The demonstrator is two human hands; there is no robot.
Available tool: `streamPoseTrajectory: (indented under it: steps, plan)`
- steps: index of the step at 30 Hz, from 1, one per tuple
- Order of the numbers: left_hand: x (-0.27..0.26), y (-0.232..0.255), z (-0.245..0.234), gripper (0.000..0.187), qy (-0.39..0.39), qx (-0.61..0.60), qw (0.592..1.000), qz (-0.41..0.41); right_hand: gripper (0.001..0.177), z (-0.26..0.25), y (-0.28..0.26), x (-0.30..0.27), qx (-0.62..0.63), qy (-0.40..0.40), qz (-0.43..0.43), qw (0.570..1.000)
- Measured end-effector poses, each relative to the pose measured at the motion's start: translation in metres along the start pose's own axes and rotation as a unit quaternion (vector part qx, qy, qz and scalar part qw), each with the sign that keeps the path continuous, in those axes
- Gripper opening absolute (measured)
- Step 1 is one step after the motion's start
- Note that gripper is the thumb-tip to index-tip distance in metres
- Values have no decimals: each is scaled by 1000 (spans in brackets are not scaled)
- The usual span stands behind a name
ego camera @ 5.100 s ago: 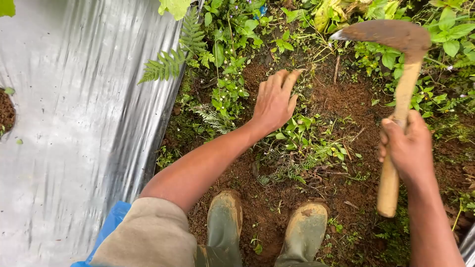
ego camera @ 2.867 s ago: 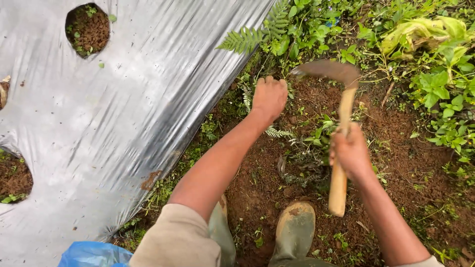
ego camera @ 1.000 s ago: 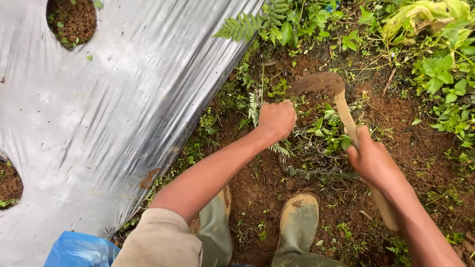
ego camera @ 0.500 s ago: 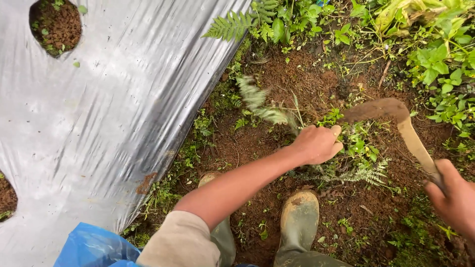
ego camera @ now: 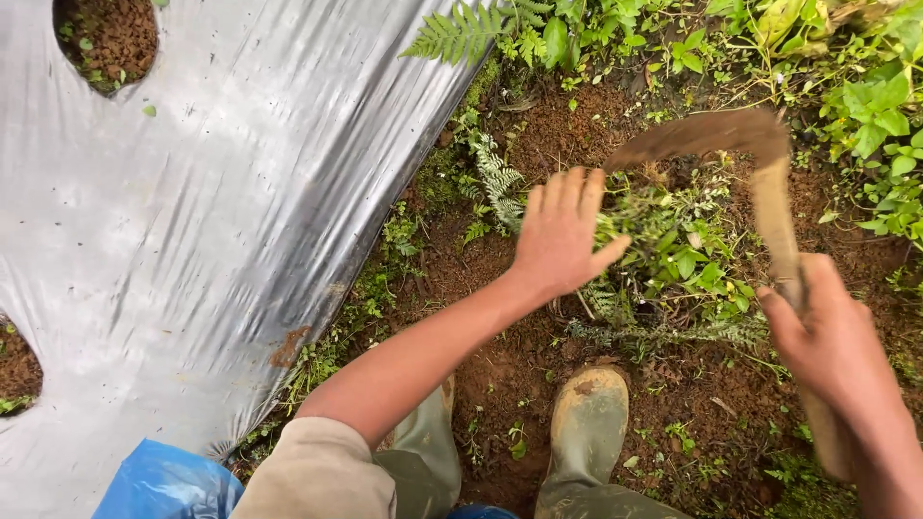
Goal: The person uses a hoe to remove weeds from the soil between rows of plants covered with plastic mulch. They also pull weeds by hand and clear debris from around the base of a large leafy plant.
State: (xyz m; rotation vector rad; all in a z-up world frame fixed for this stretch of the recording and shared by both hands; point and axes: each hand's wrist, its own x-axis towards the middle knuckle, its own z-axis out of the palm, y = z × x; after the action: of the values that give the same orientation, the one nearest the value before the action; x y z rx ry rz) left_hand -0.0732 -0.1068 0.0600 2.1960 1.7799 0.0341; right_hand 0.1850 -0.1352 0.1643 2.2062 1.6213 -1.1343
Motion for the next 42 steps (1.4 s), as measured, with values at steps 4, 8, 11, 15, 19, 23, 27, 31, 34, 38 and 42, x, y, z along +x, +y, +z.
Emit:
streamPoseTrajectory:
  steps: [4,8,11,15,19,23,27,31,34,38,42]
  plan:
    - [-5,-21,31,96,-34,79,996,8,18,10,14,15,-109,-106,36,988]
    - [1,-13,50,52,-4,-52,999,13,14,13,41,18,-90,-89,38,991]
    - [11,6,55,37,12,-179,984,-15,19,6,49,13,-90,-77,70,991]
    - [24,55,24,31,-59,-400,914,-41,29,16,109,23,-131,-5,58,990]
    - [42,102,55,30,-14,-497,867,-49,22,33,184,40,35,67,-43,996]
    - [31,86,67,33,70,-399,906,-123,17,29,199,39,187,115,-94,971]
    - [8,51,66,69,129,-255,939,-192,9,11,137,18,274,125,-61,952]
    - [-17,43,60,81,114,-232,950,-177,18,-3,45,0,253,99,-76,959]
    - [-19,59,40,81,20,-309,926,-215,17,5,23,4,76,-16,13,997]
    - [-15,83,14,77,-41,-454,865,-211,20,16,42,3,-44,-40,48,997]
    - [-9,90,-18,91,-211,-479,835,-169,31,40,134,21,-121,62,44,990]
